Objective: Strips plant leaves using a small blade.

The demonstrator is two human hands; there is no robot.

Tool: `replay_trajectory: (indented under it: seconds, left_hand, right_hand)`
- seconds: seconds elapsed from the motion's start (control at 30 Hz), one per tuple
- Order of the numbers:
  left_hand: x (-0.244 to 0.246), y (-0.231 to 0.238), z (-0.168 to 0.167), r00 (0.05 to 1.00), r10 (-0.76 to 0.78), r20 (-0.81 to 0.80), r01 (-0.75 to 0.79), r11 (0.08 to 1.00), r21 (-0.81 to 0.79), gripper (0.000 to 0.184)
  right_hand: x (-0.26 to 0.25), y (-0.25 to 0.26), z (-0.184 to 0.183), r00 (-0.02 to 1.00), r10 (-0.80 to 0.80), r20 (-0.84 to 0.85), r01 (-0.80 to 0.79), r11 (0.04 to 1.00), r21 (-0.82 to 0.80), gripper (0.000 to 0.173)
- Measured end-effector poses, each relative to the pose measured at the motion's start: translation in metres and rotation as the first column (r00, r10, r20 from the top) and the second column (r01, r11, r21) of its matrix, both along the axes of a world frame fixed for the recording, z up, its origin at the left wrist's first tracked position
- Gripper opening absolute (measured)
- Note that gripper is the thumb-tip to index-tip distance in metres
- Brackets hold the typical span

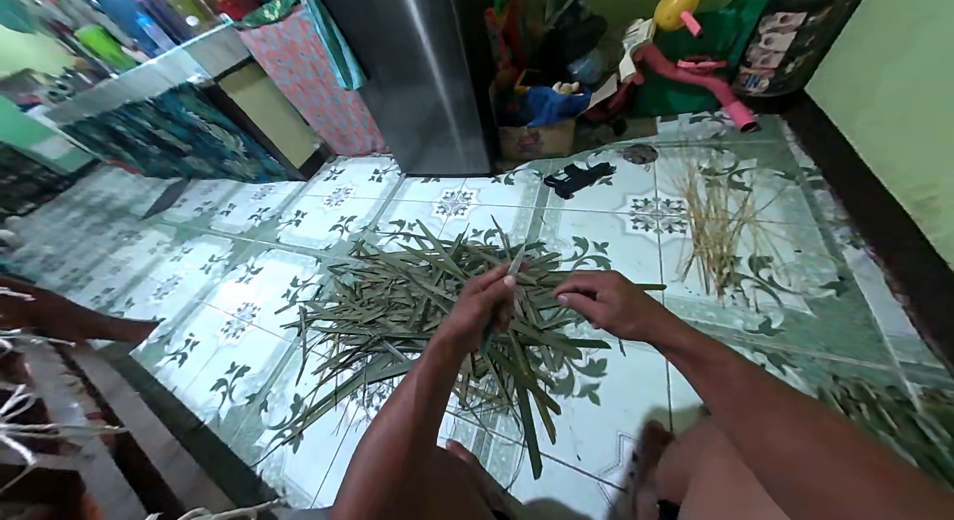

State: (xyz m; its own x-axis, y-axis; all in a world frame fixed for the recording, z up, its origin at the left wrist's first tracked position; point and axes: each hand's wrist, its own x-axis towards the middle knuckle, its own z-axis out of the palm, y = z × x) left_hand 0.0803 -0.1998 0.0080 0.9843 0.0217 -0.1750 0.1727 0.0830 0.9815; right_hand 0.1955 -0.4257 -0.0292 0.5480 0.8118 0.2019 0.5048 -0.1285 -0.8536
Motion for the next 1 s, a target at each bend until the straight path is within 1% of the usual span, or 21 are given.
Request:
replay_trajectory:
  seconds: [0.1, 0.23, 0.33, 0.43, 0.5, 0.6, 0.67, 0.7, 0.73, 0.8, 0.87, 0.9, 0.93, 1.0]
  left_hand:
    - [0.001, 0.002, -0.003, 1.000, 0.019, 0.004, -0.019, 1.000, 0.001, 0.039]
    - [0.003, 0.012, -0.001, 0.993, 0.115, 0.002, -0.115, 0.993, -0.021, 0.039]
    - [0.001, 0.026, 0.004, 0.982, 0.184, 0.039, -0.182, 0.982, -0.055, 0.038]
    - [-0.002, 0.038, 0.010, 0.964, 0.250, 0.086, -0.242, 0.966, -0.093, 0.039]
    - [-0.005, 0.050, 0.014, 0.939, 0.311, 0.149, -0.292, 0.947, -0.132, 0.039]
    - [-0.011, 0.075, 0.017, 0.856, 0.460, 0.236, -0.410, 0.882, -0.234, 0.036]
    - [-0.015, 0.090, 0.011, 0.825, 0.509, 0.246, -0.443, 0.852, -0.278, 0.035]
    - [-0.017, 0.093, 0.008, 0.828, 0.508, 0.236, -0.450, 0.855, -0.259, 0.034]
    - [-0.019, 0.093, 0.005, 0.841, 0.495, 0.217, -0.452, 0.865, -0.219, 0.033]
    - [-0.022, 0.081, 0.003, 0.904, 0.391, 0.172, -0.384, 0.920, -0.074, 0.029]
    - [-0.020, 0.056, 0.005, 0.968, 0.222, 0.118, -0.234, 0.967, 0.098, 0.026]
    - [-0.018, 0.042, 0.005, 0.988, 0.132, 0.086, -0.144, 0.976, 0.165, 0.026]
    - [-0.015, 0.027, 0.004, 0.997, 0.053, 0.061, -0.065, 0.976, 0.206, 0.027]
    - [-0.011, 0.003, 0.001, 0.998, -0.064, 0.021, 0.058, 0.977, 0.205, 0.035]
  right_hand:
    - [0.000, 0.000, -0.001, 1.000, 0.003, 0.022, -0.004, 1.000, 0.011, 0.027]
    - [0.002, -0.002, -0.002, 0.998, 0.015, 0.060, -0.016, 1.000, 0.015, 0.027]
    - [0.003, -0.006, -0.003, 0.997, 0.018, 0.078, -0.020, 0.999, 0.036, 0.027]
    - [0.005, -0.010, -0.003, 0.998, 0.020, 0.052, -0.021, 0.999, 0.024, 0.026]
    - [0.007, -0.012, -0.003, 0.998, 0.020, 0.052, -0.020, 1.000, 0.004, 0.026]
    - [0.009, -0.016, -0.002, 0.999, -0.020, 0.038, 0.021, 0.999, -0.039, 0.025]
    - [0.009, -0.017, -0.001, 0.998, -0.070, 0.006, 0.070, 0.996, -0.060, 0.025]
    - [0.009, -0.016, -0.001, 0.996, -0.092, -0.008, 0.091, 0.994, -0.063, 0.025]
    - [0.009, -0.015, -0.001, 0.994, -0.111, -0.019, 0.110, 0.992, -0.058, 0.025]
    - [0.008, -0.012, -0.002, 0.990, -0.136, -0.038, 0.134, 0.990, -0.035, 0.024]
    - [0.003, -0.008, 0.003, 0.987, -0.135, -0.087, 0.133, 0.991, -0.035, 0.024]
    - [0.001, -0.006, 0.006, 0.985, -0.124, -0.119, 0.121, 0.992, -0.036, 0.024]
    - [-0.002, -0.004, 0.008, 0.983, -0.112, -0.146, 0.109, 0.994, -0.030, 0.024]
    - [-0.006, 0.000, 0.010, 0.979, -0.080, -0.186, 0.080, 0.997, -0.008, 0.023]
